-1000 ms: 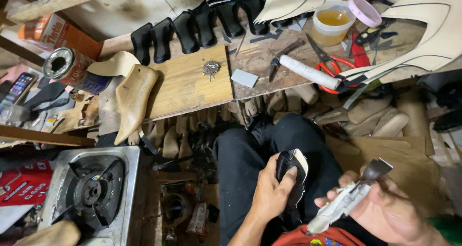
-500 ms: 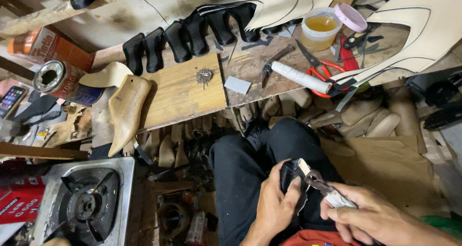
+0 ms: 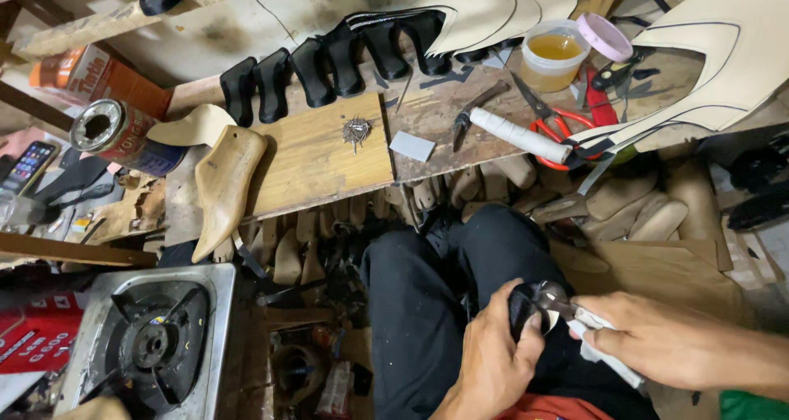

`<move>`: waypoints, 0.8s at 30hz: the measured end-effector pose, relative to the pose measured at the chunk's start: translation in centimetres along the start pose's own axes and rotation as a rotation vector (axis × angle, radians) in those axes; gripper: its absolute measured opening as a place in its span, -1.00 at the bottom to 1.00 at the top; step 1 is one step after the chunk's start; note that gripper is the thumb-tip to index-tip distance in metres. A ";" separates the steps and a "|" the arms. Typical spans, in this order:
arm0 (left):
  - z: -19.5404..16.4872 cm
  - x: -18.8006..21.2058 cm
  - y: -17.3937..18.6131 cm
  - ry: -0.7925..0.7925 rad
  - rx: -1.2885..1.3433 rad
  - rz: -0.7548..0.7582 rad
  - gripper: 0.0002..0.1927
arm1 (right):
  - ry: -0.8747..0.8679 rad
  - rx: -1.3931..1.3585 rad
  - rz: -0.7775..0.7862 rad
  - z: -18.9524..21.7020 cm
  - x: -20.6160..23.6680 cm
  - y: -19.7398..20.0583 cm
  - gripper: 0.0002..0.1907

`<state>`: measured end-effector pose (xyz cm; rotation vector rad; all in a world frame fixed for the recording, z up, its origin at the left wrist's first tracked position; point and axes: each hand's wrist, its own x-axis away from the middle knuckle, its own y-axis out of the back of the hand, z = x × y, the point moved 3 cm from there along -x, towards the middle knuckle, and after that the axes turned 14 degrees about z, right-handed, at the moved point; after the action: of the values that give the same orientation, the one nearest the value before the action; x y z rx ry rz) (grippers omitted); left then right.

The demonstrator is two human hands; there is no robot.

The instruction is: The person assembles a black shoe on a wooden shoe last by hand, pressing and smoothing the upper around the last. They use a hammer to tap nails into the shoe last to secure the upper, then remove the last and place the finished shoe on a shelf. The person repeats the process with a second shoe.

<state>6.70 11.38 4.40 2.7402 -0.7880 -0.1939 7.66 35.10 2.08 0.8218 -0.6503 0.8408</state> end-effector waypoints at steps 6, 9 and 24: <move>0.4 0.2 0.2 0.054 0.006 -0.001 -0.53 | 0.204 0.148 -0.334 1.6 0.4 -1.9 -0.62; 0.5 0.4 0.4 0.052 -0.009 -0.023 -0.53 | -0.060 0.154 -0.404 2.4 -0.5 -4.0 -0.53; -2.2 -1.7 8.2 -0.312 -0.091 -0.234 -0.49 | 0.418 0.793 -0.744 15.8 1.9 5.0 -0.51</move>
<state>1.63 6.11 9.09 2.7441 -0.5111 -0.7013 1.64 24.76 13.71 1.4211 0.4057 0.5290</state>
